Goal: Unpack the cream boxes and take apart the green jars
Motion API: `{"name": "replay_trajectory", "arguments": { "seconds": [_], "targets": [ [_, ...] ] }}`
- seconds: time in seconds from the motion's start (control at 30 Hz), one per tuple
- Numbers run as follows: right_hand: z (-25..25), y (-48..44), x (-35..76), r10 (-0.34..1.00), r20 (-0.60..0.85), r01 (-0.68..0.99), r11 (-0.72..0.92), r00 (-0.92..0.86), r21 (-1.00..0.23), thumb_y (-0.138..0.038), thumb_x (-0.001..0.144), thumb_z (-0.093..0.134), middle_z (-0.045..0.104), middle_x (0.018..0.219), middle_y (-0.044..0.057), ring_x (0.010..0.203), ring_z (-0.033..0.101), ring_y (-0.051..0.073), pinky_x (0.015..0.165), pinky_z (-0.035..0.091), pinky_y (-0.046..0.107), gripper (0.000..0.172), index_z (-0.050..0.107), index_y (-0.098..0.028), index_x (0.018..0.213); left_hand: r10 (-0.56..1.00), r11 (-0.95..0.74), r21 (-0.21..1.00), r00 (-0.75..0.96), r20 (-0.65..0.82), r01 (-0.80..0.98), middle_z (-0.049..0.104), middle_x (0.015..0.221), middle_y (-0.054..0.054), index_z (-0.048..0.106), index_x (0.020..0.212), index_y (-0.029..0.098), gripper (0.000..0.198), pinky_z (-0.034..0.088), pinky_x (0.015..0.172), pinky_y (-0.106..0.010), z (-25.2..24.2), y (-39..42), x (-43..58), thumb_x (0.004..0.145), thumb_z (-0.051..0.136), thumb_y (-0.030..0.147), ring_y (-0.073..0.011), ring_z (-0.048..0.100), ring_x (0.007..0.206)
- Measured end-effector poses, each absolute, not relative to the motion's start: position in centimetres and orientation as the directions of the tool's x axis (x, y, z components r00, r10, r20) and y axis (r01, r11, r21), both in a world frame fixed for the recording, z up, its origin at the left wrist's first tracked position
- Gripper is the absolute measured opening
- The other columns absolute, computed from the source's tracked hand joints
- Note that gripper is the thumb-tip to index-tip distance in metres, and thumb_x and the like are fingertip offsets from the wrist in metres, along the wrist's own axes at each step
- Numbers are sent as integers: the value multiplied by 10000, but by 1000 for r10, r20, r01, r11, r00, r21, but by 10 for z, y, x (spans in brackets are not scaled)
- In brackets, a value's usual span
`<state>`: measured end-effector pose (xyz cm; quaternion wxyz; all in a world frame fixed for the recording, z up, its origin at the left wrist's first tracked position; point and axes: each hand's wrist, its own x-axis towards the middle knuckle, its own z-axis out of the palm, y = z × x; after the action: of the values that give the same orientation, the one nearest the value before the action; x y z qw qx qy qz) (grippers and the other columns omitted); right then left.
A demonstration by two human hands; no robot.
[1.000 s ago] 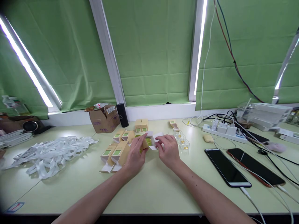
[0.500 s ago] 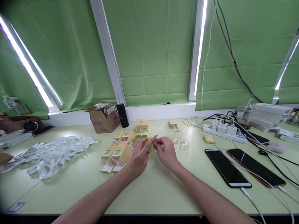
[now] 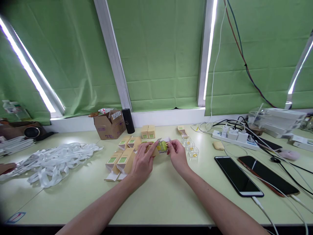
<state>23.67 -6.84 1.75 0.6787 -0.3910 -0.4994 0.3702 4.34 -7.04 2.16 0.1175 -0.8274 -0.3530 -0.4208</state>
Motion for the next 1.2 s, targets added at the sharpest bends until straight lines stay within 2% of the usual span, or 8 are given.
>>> {"name": "replay_trajectory", "arguments": {
  "seconds": [0.23,0.4,0.53,0.63,0.8,0.93,1.07,1.2],
  "targets": [
    [26,-67,245,894,289,-264,387,344,-883,-680,760,768,649,765,-5,624,604,173,503,535,304,485,572,-248,858,555,-696,239,296,777,678,570,1326,-112,362,1610,357,793,506,1047,-490,22,-66,42,905,529,37,-290,507,1262],
    [26,-67,248,896,264,-301,378,356,-876,-641,733,782,621,768,-15,637,593,161,495,522,280,459,573,-245,837,652,-655,464,136,746,597,598,1319,-97,375,1602,352,718,480,1094,-506,24,-62,40,948,597,158,-280,537,1264],
    [20,-66,245,905,322,-174,377,277,-910,-625,793,732,633,748,-1,624,572,161,520,482,277,415,584,-238,817,801,-580,755,44,598,304,586,1422,-120,328,1612,311,686,545,1024,-451,24,-58,42,989,615,321,-272,583,1274],
    [12,-64,242,895,425,-12,430,132,-903,-574,874,667,629,737,4,658,576,175,590,483,298,354,585,-235,814,879,-477,878,28,477,21,614,1425,-138,285,1597,270,700,569,992,-417,25,-56,45,998,617,414,-262,635,1244],
    [3,-69,238,889,449,306,454,-92,-837,-423,948,574,624,727,-10,664,570,179,616,455,295,218,565,-244,825,939,-326,898,5,343,-296,707,1293,-107,425,1463,267,613,588,938,-386,26,-51,43,949,688,473,-251,700,1135],
    [5,-76,238,867,453,515,490,-207,-703,-272,928,547,688,802,2,725,596,190,670,442,304,96,583,-244,843,954,-241,841,41,296,-484,708,1281,-91,578,1286,245,447,604,853,-355,23,-45,38,917,729,446,-217,709,1038],
    [8,-79,238,853,458,606,507,-250,-613,-212,906,544,725,840,14,793,632,212,759,462,340,91,608,-242,848,957,-155,792,109,269,-591,738,1209,-130,647,1155,187,321,593,839,-368,23,-45,36,929,714,405,-216,717,970],
    [9,-80,239,853,452,600,509,-260,-617,-216,896,568,731,822,11,792,651,214,764,481,341,82,625,-244,844,954,-64,775,189,232,-629,719,1272,-187,663,1175,137,314,577,876,-388,29,-49,37,947,664,353,-235,724,989]
  ]
}}
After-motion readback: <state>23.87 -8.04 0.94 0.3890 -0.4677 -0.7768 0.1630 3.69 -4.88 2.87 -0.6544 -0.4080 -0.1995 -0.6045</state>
